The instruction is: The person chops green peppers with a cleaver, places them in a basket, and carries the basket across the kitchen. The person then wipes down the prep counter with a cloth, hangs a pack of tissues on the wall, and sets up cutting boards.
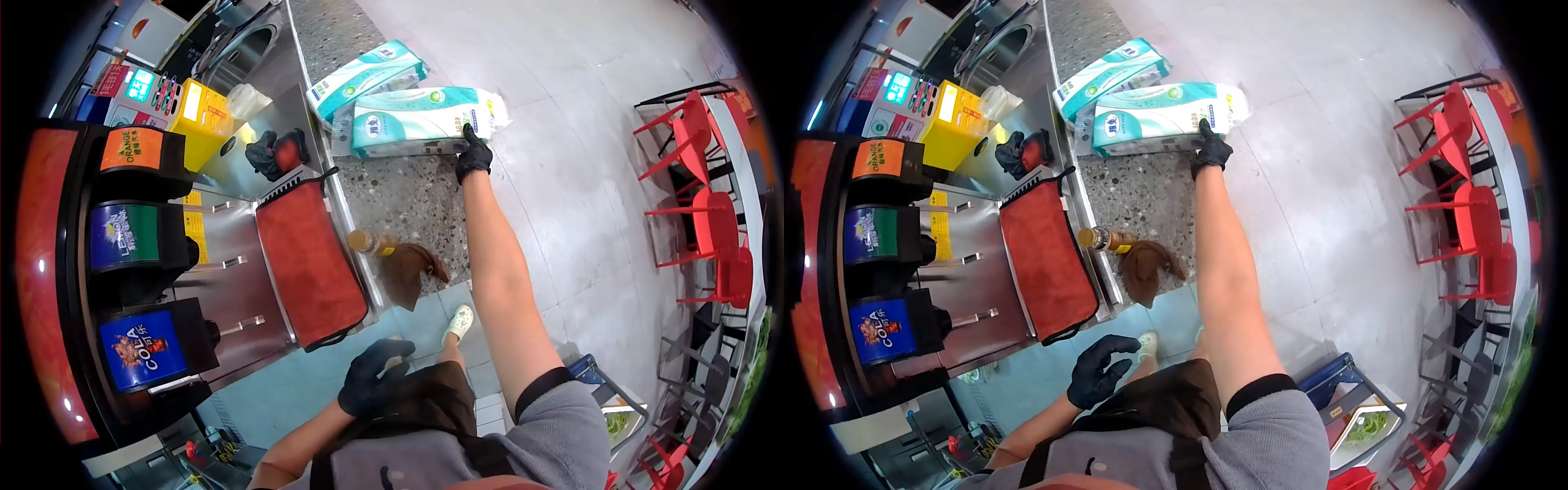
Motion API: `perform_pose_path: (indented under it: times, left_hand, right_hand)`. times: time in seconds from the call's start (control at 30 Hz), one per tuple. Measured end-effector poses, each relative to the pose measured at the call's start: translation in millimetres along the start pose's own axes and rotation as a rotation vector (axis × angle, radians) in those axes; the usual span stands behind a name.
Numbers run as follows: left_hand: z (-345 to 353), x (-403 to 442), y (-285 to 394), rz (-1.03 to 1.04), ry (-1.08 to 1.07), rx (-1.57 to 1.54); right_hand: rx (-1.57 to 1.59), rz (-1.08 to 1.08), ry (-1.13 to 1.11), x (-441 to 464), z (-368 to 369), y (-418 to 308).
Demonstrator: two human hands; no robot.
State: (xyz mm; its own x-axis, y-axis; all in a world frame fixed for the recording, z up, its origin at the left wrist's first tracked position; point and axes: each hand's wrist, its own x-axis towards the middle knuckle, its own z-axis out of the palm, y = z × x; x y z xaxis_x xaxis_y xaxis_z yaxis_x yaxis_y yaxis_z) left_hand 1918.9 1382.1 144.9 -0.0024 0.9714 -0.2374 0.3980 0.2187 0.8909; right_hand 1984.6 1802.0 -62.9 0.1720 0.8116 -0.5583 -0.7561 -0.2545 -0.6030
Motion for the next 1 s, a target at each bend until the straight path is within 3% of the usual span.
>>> perform_pose_path:
  times: [0.1,0.27,0.4,0.47,0.6,0.63,0.7,0.8,0.9,1.0]
  left_hand:
    - [4,2,3,0.044,-0.012,0.051]
    - [12,9,18,0.073,-0.008,-0.005]
    - [14,20,29,0.159,-0.035,0.068]
    - [19,29,42,0.08,-0.003,0.021]
    - [24,80,38,0.261,0.229,0.064]
    - [23,94,44,0.267,0.327,-0.176]
    - [12,129,55,0.318,0.578,-0.335]
    - [-21,163,51,0.437,0.861,0.089]
    - [-33,174,75,0.285,0.392,-0.155]
    - [-18,156,133,0.288,0.125,-0.324]
  right_hand:
    - [0.253,0.093,-0.06,0,4,1]
    - [0.15,0.033,0.065,-22,4,-6]
    - [0.265,-0.214,-0.177,-84,-34,-42]
    - [0.216,-0.248,-0.199,-115,-59,-69]
    - [0.312,-0.164,-0.299,-151,-120,-128]
    - [0.319,-0.17,-0.314,-166,-132,-146]
    - [0.294,-0.171,-0.343,-192,-150,-183]
    - [0.306,-0.147,-0.317,-229,-176,-231]
    - [0.364,-0.112,-0.289,-260,-201,-263]
    - [0.402,-0.143,-0.257,-290,-224,-276]
